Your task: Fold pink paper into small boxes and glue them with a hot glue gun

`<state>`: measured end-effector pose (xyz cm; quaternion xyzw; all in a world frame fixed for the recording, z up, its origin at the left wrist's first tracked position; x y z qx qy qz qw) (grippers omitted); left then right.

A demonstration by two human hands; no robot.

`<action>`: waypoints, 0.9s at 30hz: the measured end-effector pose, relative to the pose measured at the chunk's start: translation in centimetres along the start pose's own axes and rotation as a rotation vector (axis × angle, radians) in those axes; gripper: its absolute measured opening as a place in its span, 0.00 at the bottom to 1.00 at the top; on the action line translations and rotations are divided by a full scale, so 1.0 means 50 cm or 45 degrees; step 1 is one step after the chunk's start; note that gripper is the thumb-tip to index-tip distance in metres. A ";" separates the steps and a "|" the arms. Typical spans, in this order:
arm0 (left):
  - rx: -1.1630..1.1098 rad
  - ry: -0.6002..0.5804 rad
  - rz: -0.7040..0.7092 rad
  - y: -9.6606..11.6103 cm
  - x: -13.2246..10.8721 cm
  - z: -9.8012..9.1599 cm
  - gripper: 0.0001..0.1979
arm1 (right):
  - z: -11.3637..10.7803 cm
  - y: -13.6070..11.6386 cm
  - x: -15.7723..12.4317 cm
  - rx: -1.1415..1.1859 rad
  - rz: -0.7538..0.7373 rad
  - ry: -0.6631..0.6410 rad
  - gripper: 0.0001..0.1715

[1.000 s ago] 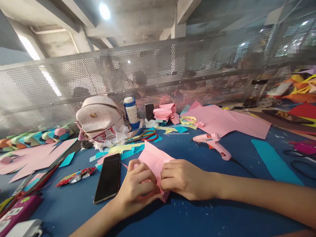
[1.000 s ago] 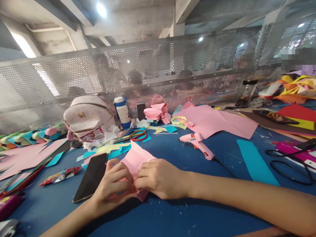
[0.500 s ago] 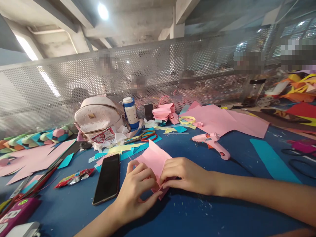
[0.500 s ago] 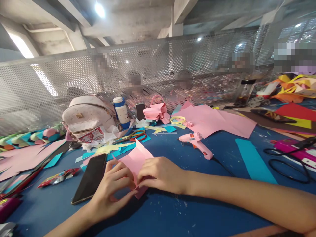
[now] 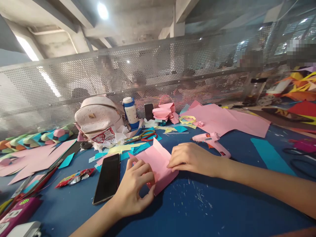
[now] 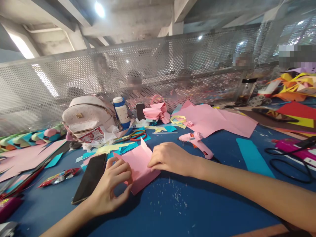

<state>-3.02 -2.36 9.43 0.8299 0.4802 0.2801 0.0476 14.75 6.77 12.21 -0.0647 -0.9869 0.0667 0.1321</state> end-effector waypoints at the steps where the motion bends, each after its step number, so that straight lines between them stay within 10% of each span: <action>1: 0.008 0.003 0.000 0.000 -0.001 0.001 0.04 | 0.001 -0.001 0.000 -0.008 -0.004 -0.004 0.09; 27: 0.285 0.194 0.129 -0.019 -0.003 0.025 0.19 | -0.004 -0.003 -0.004 0.020 0.008 -0.039 0.15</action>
Point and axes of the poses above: each hand's wrist, its own x-axis towards the middle knuckle, its own z-axis out of the palm, y = z × x, the point moved 4 cm from there along x, towards the middle knuckle, and after that the axes turned 6 degrees about -z, right-handed, at the moved point
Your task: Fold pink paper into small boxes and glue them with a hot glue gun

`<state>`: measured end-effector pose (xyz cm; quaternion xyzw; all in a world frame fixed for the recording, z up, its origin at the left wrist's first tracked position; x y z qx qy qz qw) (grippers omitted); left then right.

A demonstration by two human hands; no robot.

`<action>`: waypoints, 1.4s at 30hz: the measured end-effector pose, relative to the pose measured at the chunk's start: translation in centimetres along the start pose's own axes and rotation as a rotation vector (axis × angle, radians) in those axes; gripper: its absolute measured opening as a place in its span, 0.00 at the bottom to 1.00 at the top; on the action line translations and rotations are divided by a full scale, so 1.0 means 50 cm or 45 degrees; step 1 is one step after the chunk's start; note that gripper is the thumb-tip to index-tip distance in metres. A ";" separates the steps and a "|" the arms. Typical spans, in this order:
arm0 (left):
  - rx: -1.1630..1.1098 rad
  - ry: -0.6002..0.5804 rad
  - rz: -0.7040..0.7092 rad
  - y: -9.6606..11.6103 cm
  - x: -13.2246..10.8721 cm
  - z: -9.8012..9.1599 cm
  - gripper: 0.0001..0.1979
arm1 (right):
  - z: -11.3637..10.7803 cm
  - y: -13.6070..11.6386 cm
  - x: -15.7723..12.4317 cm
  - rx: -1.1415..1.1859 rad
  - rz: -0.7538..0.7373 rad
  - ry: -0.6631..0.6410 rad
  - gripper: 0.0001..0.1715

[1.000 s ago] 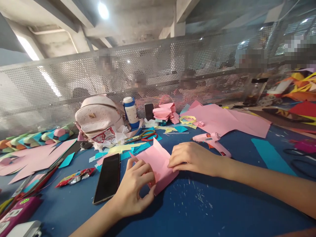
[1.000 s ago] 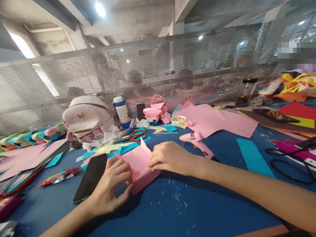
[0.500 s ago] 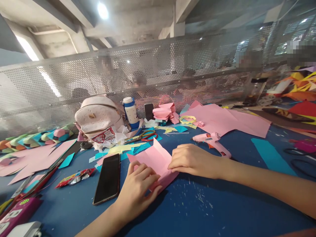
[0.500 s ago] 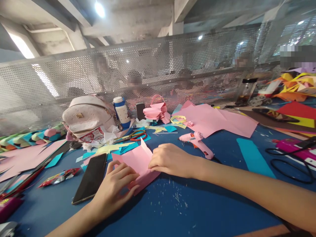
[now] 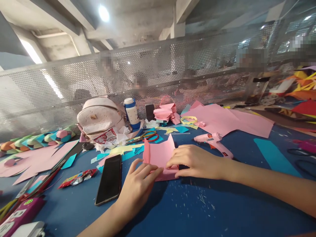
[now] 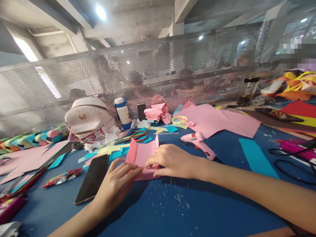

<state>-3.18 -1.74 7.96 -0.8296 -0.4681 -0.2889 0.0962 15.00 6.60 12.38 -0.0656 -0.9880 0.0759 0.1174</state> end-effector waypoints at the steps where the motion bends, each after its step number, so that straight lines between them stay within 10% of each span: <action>1: 0.005 -0.013 0.011 0.001 -0.001 0.003 0.19 | -0.008 0.002 -0.002 -0.002 0.001 -0.027 0.14; 17: 0.344 -0.025 0.288 0.038 0.024 0.035 0.20 | -0.002 0.021 -0.016 -0.040 0.105 0.058 0.04; 42: -0.102 -0.205 0.080 0.007 0.091 0.051 0.10 | -0.001 0.027 -0.023 0.134 0.094 0.103 0.07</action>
Point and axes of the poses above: each hand's wrist, its own x-axis towards the middle knuckle, its own z-axis out of the palm, y = z × x, the point moved 4 cm from there along x, towards the middle knuckle, and after that the axes turned 6 degrees about -z, right-handed, at the moved point
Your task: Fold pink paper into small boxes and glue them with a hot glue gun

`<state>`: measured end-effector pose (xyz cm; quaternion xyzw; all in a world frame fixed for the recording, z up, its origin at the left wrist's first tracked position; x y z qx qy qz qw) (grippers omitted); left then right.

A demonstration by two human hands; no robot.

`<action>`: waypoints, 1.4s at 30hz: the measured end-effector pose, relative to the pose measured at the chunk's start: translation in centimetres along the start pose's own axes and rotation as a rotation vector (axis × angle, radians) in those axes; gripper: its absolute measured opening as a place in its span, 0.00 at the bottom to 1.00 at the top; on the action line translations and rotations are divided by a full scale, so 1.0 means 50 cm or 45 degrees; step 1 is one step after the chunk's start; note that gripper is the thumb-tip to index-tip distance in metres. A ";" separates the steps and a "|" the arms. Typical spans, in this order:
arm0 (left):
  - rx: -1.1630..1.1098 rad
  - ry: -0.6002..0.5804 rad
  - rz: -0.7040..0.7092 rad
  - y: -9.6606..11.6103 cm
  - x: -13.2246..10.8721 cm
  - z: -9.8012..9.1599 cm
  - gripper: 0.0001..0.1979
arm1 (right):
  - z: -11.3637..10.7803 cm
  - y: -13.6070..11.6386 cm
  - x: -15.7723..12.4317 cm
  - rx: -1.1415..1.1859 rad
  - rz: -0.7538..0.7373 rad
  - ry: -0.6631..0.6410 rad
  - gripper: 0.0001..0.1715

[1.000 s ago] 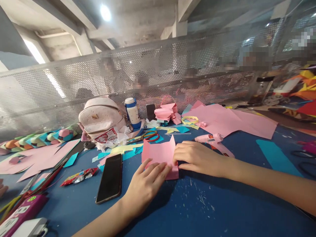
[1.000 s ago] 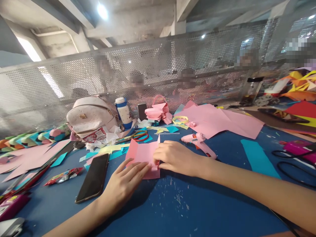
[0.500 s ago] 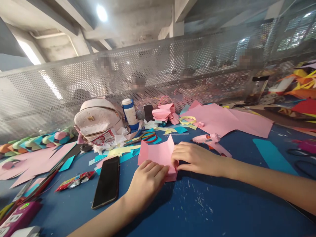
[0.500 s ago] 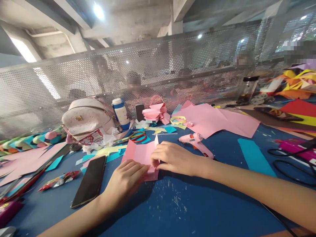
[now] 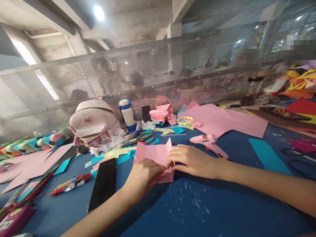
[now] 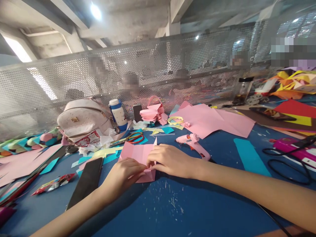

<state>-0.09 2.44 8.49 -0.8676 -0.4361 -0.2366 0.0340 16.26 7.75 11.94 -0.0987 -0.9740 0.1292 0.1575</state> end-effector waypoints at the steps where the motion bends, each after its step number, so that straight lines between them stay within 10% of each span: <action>1: -0.009 -0.002 -0.006 -0.001 0.000 0.001 0.10 | -0.001 -0.002 -0.001 0.002 -0.006 0.008 0.08; 26: -0.135 0.123 -0.184 -0.039 -0.056 -0.011 0.10 | 0.040 -0.041 0.015 -0.456 -0.166 0.165 0.15; 42: -0.363 0.011 -0.345 -0.043 -0.050 -0.012 0.07 | 0.046 -0.015 0.033 -0.189 0.223 0.065 0.07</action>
Point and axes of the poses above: each hand's wrist, its own x-axis towards the middle knuckle, its own z-axis out of the palm, y = z × x, the point moved 4 cm from there along x, towards the middle knuckle, and after that the axes turned 6 degrees about -z, right-handed, at the moved point
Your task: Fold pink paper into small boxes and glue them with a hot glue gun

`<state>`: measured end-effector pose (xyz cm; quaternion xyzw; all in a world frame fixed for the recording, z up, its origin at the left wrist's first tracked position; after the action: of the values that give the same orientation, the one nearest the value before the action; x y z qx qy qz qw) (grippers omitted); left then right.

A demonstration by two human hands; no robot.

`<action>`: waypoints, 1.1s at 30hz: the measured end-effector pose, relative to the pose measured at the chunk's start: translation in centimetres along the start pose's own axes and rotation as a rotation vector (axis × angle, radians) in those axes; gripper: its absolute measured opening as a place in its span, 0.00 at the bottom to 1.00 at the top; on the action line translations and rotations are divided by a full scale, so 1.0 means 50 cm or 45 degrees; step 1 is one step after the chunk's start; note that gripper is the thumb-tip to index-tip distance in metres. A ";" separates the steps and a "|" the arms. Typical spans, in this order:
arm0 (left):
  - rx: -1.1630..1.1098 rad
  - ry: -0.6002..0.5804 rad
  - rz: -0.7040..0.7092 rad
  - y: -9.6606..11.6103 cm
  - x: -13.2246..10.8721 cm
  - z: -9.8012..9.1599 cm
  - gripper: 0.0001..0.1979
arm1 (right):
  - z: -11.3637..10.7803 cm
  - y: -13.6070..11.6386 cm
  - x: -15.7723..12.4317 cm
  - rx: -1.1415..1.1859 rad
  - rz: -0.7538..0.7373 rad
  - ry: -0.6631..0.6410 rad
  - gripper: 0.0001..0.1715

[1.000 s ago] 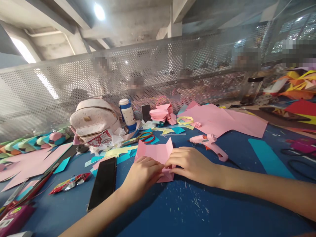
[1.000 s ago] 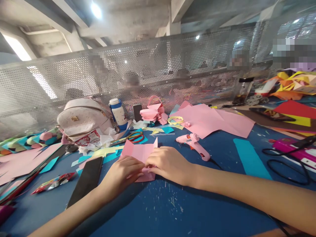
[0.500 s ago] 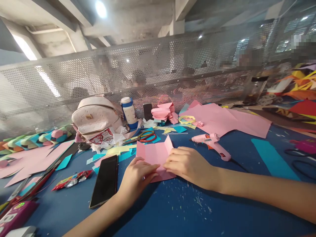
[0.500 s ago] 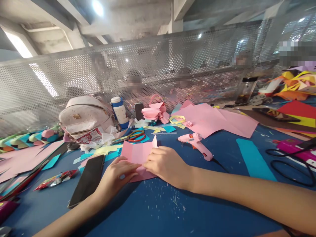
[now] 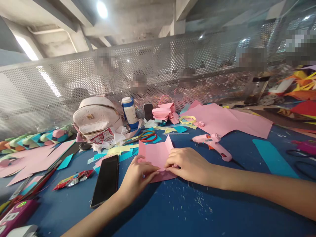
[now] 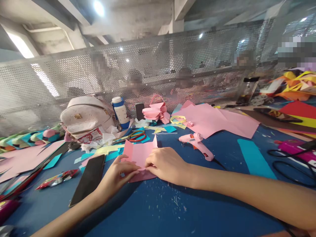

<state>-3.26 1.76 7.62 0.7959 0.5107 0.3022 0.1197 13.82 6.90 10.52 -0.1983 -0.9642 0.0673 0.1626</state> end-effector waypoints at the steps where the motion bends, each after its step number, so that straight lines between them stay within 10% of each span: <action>1: -0.008 -0.006 -0.011 0.000 0.000 0.000 0.08 | -0.003 -0.002 0.002 0.009 0.026 -0.013 0.08; 33: -0.045 -0.088 -0.073 -0.004 0.001 0.001 0.07 | 0.001 -0.011 0.017 0.088 0.089 -0.073 0.07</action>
<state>-3.38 1.89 7.49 0.7887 0.5235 0.2798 0.1600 12.85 6.72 10.82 -0.2243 -0.9580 0.1118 0.1391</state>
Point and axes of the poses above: each hand's wrist, its own x-axis towards the middle knuckle, its own z-axis out of the palm, y = z × x, the point moved 4 cm from there along x, towards the middle knuckle, and after that the axes turned 6 degrees about -z, right-handed, at the moved point
